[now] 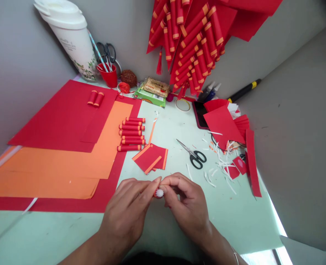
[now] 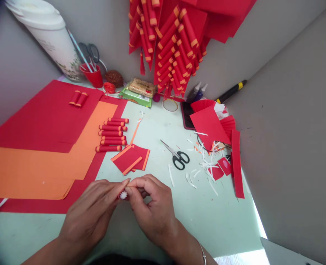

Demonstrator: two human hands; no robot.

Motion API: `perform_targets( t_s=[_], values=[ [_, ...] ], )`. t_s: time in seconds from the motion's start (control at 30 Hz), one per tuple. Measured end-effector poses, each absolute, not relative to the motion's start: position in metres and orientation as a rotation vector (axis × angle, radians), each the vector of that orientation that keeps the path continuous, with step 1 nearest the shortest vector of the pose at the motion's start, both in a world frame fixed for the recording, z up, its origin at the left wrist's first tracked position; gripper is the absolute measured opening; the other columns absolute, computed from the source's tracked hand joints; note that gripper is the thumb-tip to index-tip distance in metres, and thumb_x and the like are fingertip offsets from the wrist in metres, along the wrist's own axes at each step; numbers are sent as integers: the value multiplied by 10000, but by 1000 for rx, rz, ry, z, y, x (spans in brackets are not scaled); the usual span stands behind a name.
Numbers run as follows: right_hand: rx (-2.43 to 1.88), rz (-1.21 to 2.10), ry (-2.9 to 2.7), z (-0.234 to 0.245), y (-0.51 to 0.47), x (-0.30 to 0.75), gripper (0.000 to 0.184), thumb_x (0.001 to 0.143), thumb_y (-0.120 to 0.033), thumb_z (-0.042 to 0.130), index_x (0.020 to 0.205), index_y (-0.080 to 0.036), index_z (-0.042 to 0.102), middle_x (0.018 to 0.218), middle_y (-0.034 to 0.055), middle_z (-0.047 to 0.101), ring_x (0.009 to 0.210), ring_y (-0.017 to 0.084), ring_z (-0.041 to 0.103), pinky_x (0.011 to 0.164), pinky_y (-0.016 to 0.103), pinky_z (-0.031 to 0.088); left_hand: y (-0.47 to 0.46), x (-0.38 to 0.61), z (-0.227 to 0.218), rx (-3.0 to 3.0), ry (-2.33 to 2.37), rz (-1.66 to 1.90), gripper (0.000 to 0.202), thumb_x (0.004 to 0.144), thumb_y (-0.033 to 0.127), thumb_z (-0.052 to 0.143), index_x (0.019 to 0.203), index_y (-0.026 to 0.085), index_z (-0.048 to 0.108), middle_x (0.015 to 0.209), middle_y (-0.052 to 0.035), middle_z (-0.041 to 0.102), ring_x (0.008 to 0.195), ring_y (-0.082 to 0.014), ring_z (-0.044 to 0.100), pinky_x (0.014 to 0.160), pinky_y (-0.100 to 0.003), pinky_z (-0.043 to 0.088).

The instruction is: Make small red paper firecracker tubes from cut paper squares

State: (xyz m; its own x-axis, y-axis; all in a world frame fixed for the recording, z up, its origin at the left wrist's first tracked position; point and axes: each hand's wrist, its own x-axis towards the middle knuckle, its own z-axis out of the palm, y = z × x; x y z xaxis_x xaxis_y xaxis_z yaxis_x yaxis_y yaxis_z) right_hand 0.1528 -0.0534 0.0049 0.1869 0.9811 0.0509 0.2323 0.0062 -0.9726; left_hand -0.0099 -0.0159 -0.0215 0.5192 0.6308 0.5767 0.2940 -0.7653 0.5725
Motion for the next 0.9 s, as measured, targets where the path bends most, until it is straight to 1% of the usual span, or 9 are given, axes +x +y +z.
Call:
perform_targets(
  t_s=[0.23, 0.4, 0.5, 0.73, 0.9],
  values=[
    [-1436, 937, -1226, 5, -53, 153, 134, 859, -132, 607, 828, -196, 720, 754, -9, 660, 611, 95, 597, 554, 198, 492, -16, -9, -22, 2346, 767, 1144, 452, 905, -40, 518, 1317, 143, 552, 999, -82, 717, 919, -185, 623, 785, -342, 486],
    [-1435, 938, -1221, 5, -53, 152, 139, 853, -125, 601, 823, -196, 718, 759, -8, 662, 597, 93, 591, 535, 194, 492, -16, -9, -20, 2348, 758, 1159, 422, 905, -44, 515, 1291, 119, 565, 991, -88, 718, 912, -182, 626, 782, -342, 486],
    [-1436, 925, -1220, 5, -53, 152, 146, 849, -110, 600, 819, -195, 714, 750, -13, 662, 598, 89, 590, 552, 188, 498, -15, -8, -19, 2349, 774, 1160, 395, 914, -25, 520, 1275, 122, 577, 979, -84, 722, 896, -179, 636, 770, -335, 493],
    [-1447, 914, -1203, 6, -52, 151, 154, 828, -95, 601, 801, -198, 713, 738, -13, 666, 606, 98, 601, 569, 200, 512, -15, -7, -18, 2342, 808, 1180, 421, 923, 20, 524, 1298, 203, 580, 962, -57, 746, 864, -182, 673, 745, -325, 523],
    [-1450, 951, -1203, 7, -53, 153, 131, 843, -138, 616, 827, -209, 724, 751, -10, 679, 603, 105, 612, 565, 215, 514, -15, -8, -17, 2341, 804, 1156, 417, 914, -3, 528, 1292, 165, 578, 977, -73, 734, 878, -186, 657, 766, -331, 512]
  ],
)
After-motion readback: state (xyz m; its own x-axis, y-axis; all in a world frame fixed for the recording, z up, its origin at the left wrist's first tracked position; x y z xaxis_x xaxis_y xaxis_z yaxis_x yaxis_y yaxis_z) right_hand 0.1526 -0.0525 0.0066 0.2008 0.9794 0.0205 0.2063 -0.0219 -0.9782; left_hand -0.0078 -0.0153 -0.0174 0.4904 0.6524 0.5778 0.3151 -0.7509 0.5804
